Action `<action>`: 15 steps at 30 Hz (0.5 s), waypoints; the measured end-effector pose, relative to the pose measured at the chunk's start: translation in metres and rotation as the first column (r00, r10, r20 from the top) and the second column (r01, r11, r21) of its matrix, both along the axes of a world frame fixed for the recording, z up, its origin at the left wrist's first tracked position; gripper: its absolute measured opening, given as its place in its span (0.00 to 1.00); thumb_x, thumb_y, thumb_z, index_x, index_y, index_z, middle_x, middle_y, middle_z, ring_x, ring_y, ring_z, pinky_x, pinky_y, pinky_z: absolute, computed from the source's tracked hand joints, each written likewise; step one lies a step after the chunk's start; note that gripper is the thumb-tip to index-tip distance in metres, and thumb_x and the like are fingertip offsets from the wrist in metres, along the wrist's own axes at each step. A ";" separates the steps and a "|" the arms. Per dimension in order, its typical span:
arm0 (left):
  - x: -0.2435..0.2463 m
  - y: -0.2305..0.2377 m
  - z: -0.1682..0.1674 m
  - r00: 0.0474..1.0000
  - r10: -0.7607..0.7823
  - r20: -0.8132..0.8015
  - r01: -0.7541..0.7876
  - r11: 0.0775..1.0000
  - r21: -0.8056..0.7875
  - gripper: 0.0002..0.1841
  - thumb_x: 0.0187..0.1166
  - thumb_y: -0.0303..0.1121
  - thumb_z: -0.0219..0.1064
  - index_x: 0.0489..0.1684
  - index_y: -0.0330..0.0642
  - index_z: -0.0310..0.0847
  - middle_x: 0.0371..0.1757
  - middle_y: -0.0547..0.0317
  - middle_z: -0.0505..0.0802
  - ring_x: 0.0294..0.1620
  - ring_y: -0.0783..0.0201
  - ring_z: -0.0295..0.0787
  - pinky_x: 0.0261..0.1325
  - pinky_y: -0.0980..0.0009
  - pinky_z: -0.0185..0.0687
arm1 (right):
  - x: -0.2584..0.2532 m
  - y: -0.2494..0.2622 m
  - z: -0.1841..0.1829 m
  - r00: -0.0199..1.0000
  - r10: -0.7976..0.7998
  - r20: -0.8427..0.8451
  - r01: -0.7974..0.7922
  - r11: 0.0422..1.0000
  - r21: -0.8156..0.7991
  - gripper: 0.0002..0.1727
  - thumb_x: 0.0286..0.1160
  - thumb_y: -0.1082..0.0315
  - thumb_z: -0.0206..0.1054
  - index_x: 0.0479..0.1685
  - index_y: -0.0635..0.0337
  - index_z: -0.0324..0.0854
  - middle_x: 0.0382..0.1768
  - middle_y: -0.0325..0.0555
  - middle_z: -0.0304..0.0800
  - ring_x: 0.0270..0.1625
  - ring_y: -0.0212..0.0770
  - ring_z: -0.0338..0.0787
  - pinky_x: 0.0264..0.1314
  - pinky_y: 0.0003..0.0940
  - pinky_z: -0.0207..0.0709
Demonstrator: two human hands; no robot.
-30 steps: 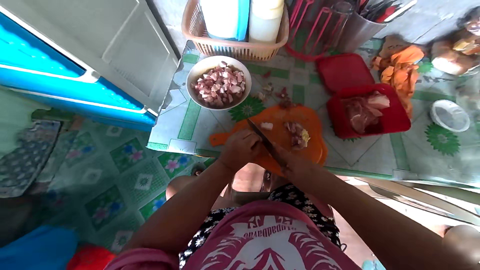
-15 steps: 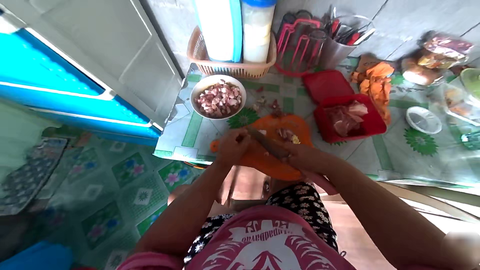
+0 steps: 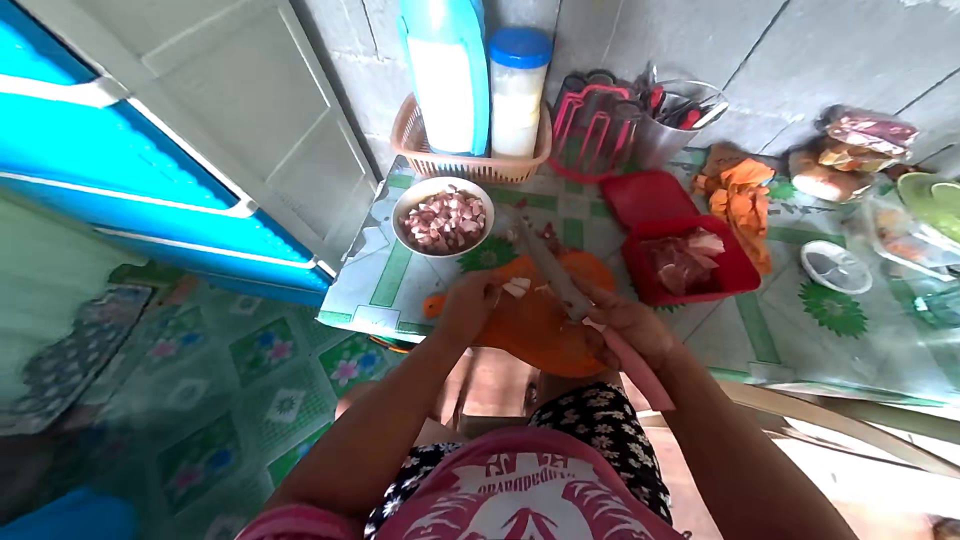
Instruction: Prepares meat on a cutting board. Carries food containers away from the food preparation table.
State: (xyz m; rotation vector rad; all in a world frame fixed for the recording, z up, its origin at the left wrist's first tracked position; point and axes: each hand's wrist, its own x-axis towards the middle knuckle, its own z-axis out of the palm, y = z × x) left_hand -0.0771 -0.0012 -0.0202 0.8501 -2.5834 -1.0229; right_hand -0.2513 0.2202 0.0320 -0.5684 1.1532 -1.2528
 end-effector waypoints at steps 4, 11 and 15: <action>0.000 -0.001 0.002 1.000 -0.024 0.019 0.025 0.999 -0.020 0.17 0.86 0.34 0.63 0.67 0.39 0.84 0.59 0.44 0.91 0.61 0.52 0.89 0.70 0.53 0.82 | 0.003 -0.002 -0.011 0.986 -0.016 0.168 0.024 0.999 -0.045 0.35 0.86 0.66 0.43 0.94 0.33 0.48 0.38 0.45 0.86 0.15 0.27 0.75 0.15 0.20 0.72; 0.003 -0.001 0.004 0.918 0.348 -0.189 -0.149 0.745 0.651 0.18 0.83 0.31 0.68 0.69 0.38 0.79 0.55 0.53 0.92 0.52 0.63 0.90 0.60 0.62 0.87 | 0.012 -0.014 -0.025 0.942 0.082 0.327 -0.034 0.988 -0.151 0.33 0.83 0.64 0.51 0.89 0.34 0.56 0.26 0.39 0.82 0.17 0.29 0.79 0.17 0.22 0.77; -0.009 0.014 0.020 0.729 0.676 -0.109 0.147 0.000 0.989 0.12 0.92 0.38 0.53 0.59 0.40 0.74 0.39 0.54 0.88 0.33 0.64 0.89 0.41 0.70 0.90 | 0.021 -0.021 -0.014 0.955 0.096 0.280 -0.044 0.982 -0.185 0.32 0.82 0.62 0.52 0.89 0.34 0.58 0.25 0.38 0.80 0.16 0.28 0.78 0.17 0.21 0.75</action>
